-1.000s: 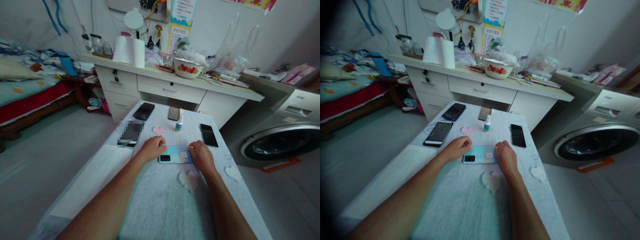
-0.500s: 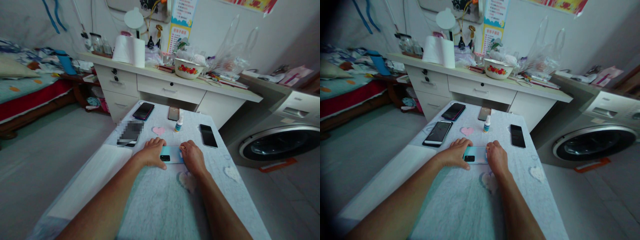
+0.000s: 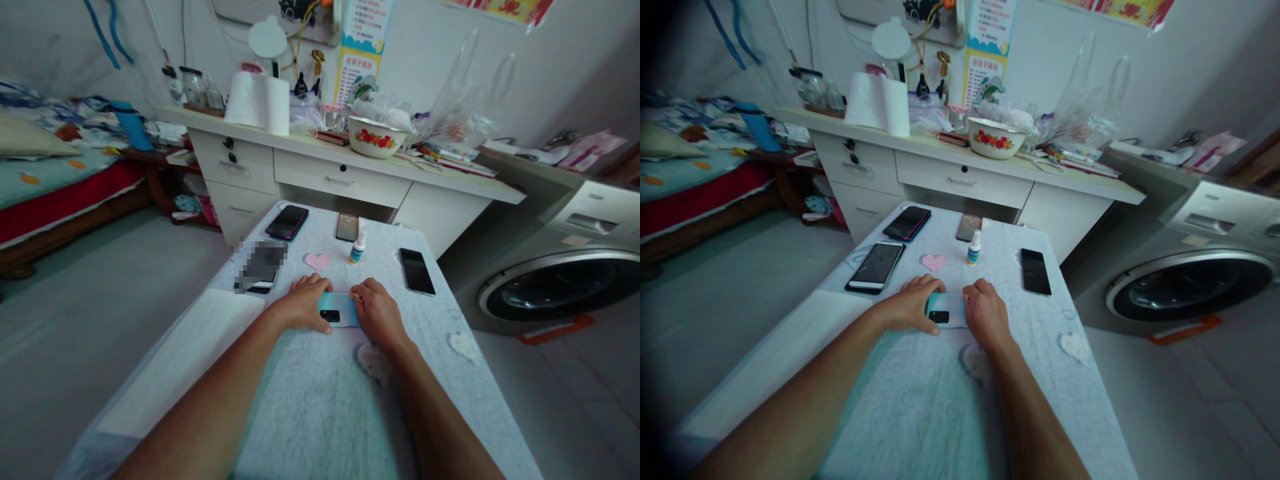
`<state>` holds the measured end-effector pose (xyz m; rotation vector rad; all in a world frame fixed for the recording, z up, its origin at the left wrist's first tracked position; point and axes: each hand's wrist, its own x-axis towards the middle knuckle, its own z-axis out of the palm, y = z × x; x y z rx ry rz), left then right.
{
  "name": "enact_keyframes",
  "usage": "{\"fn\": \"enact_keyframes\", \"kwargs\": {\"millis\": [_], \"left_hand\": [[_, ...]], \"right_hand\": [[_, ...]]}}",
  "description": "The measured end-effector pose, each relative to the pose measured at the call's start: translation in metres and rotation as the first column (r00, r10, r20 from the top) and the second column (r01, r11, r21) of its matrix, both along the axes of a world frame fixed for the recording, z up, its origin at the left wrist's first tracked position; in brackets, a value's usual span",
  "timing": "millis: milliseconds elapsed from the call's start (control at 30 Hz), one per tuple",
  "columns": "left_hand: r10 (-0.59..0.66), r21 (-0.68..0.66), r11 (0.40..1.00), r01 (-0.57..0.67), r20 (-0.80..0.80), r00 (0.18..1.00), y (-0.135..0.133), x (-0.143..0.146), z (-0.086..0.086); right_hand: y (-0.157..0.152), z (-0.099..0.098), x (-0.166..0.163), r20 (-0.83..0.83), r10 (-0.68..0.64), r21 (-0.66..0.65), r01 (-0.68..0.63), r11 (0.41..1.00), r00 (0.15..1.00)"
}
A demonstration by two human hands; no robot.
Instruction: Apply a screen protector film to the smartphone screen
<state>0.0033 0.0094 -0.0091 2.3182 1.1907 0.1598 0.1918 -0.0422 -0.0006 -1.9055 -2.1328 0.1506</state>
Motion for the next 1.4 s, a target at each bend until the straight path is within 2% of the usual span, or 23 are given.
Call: {"fn": "enact_keyframes", "kwargs": {"millis": [400,567,767,867,967,1033,1200,1400], "left_hand": [[-0.034,-0.019,0.999,0.035,0.048,0.998,0.005,-0.005,-0.004],[-0.035,-0.023,0.999,0.036,0.031,0.999,0.006,-0.005,-0.005],[-0.027,-0.020,0.999,0.028,0.062,0.998,0.007,-0.006,-0.006],[0.038,-0.011,0.999,-0.036,0.186,0.982,0.011,-0.003,-0.013],[0.159,-0.034,0.987,-0.159,0.412,0.897,0.016,0.004,-0.022],[0.234,-0.030,0.968,-0.251,0.481,0.845,0.018,0.008,-0.026],[0.328,0.069,0.906,-0.418,0.510,0.795,0.019,0.014,-0.029],[0.412,0.038,0.857,-0.514,0.549,0.727,0.024,0.013,-0.033]], "right_hand": [[-0.004,0.001,0.039,0.022,-0.177,-0.033,0.178,0.984,0.984],[-0.003,0.000,0.037,0.022,-0.173,-0.022,0.174,0.985,0.985],[-0.003,-0.005,0.018,-0.001,-0.085,0.011,0.085,0.996,0.996],[-0.002,-0.006,0.009,0.001,-0.051,0.006,0.051,0.999,0.999],[-0.002,-0.006,0.001,-0.012,-0.026,-0.005,0.026,1.000,1.000],[-0.001,-0.006,-0.003,-0.019,-0.009,-0.011,0.009,1.000,1.000],[-0.001,-0.005,-0.001,-0.020,0.004,-0.010,-0.004,1.000,1.000],[-0.003,-0.002,0.018,0.001,-0.102,-0.019,0.102,0.995,0.995]]}}
